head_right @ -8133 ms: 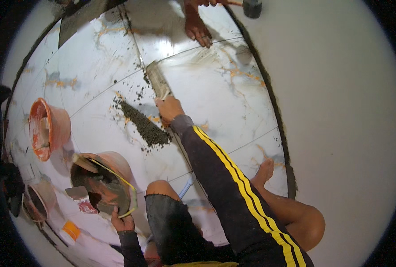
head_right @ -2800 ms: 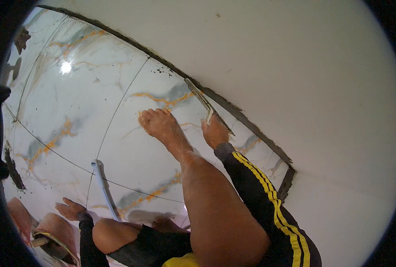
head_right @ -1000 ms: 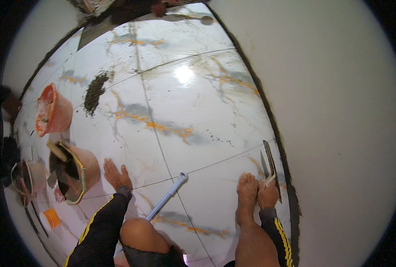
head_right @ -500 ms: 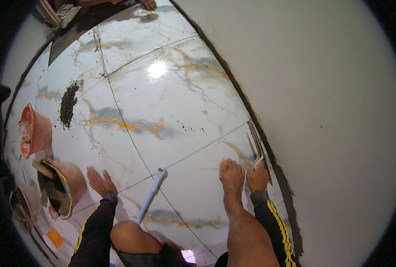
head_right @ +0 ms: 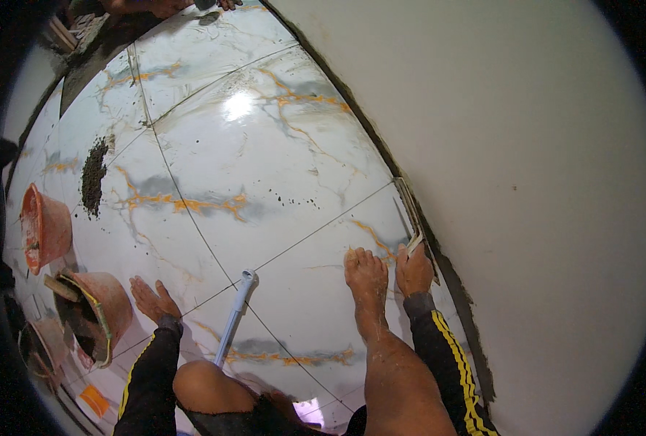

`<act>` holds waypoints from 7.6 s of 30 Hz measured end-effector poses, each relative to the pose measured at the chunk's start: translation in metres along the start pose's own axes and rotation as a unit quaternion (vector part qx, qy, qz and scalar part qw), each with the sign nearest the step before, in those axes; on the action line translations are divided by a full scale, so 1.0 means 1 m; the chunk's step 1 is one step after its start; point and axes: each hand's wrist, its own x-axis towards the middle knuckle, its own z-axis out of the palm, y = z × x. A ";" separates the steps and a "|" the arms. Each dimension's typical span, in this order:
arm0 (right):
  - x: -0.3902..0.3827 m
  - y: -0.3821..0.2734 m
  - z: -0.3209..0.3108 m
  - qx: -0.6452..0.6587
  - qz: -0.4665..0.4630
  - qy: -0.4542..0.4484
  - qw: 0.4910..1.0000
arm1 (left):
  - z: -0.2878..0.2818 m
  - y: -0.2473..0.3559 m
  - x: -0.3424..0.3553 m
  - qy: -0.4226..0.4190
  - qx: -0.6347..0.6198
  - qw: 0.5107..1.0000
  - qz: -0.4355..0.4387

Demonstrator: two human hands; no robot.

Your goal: The person applies grout along the edges of marble-patterned floor tiles using a trowel and a bucket. They smooth the grout lines and wipe excess material from the tile surface with a sponge.

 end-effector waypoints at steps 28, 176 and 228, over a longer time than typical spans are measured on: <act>0.084 -0.093 0.001 -0.065 -0.094 -0.486 0.867 | 0.016 -0.004 -0.003 0.088 0.022 0.994 0.055; 0.244 -0.300 0.070 -0.042 -0.065 0.033 0.997 | 0.038 0.032 0.029 0.050 0.062 0.977 -0.197; 0.300 -0.335 0.066 -0.030 -0.141 -0.023 0.989 | 0.034 0.037 0.029 0.066 0.054 0.975 -0.205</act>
